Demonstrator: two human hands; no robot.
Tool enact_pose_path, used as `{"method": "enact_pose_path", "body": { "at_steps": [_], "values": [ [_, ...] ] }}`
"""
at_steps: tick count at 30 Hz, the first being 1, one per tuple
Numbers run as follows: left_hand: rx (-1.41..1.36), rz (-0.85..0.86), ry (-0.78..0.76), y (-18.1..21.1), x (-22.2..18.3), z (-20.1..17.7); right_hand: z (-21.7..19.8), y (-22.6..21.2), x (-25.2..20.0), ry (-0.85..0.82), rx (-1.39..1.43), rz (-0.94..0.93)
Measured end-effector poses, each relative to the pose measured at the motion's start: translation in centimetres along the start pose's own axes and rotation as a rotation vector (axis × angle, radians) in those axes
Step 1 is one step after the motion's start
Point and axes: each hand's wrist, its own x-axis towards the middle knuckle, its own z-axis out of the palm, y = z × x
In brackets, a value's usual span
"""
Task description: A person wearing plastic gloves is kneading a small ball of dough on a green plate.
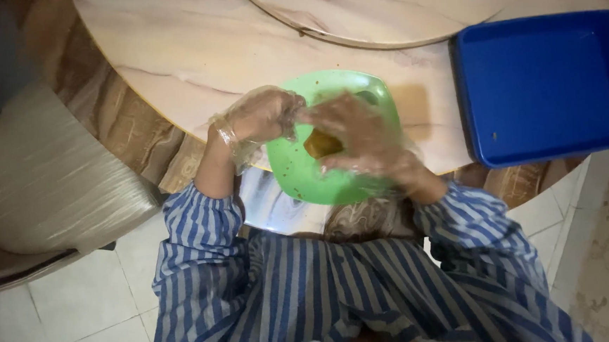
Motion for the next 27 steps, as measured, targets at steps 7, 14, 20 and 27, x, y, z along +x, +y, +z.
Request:
{"method": "enact_pose_path", "body": {
  "at_steps": [7, 14, 20, 27],
  "values": [
    [-0.126, -0.031, -0.075, 0.0, 0.2, -0.3, -1.0, -0.4, -0.6, -0.498, -0.081, 0.255],
    [-0.189, -0.003, -0.059, -0.7, 0.4, 0.2, 8.3, 3.5, -4.6, -0.447, -0.163, 0.249],
    [-0.190, 0.032, -0.037, -1.6, 0.5, 0.7, 5.9, 3.1, -4.5, -0.284, 0.452, 0.415],
    [-0.156, -0.052, -0.021, 1.0, -0.2, 0.1, 0.5, 2.2, -2.9, -0.081, 1.045, 0.549]
  ]
}}
